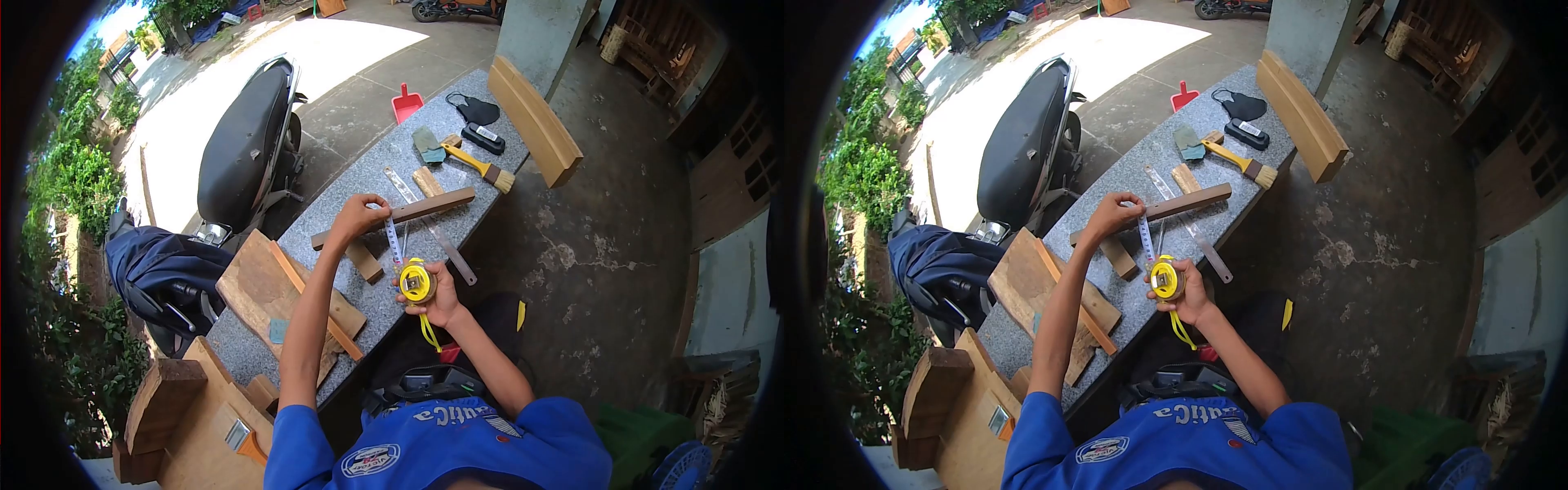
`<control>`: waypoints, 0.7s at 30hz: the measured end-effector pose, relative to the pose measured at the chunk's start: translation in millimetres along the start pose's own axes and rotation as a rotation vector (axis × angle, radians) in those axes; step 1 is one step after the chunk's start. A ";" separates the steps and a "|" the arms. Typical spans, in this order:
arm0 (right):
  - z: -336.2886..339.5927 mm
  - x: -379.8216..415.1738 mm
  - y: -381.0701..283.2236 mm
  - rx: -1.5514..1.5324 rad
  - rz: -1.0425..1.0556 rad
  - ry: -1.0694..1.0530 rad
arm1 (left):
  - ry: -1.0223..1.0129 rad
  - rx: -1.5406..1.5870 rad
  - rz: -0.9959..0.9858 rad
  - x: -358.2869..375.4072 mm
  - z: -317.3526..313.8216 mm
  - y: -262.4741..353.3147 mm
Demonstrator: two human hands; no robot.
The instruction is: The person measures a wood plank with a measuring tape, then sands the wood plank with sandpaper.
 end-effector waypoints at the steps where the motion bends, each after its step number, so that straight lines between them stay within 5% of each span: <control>1: -1.4 0.2 1.4 0.034 0.021 0.021 | 0.001 0.005 0.010 0.9 0.3 1.8; 21: 5.2 14.2 -41.2 -0.133 0.078 -0.061 | 0.143 -0.482 -0.106 9.6 0.4 9.2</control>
Point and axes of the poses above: each hand's wrist, its own x-axis away from the middle knuckle, its own z-axis out of the back of the hand, y = z × x, the point moved 4 cm from there along -x, towards the middle knuckle, and after that the axes turned 13 degrees about y, right-handed, at the moved point
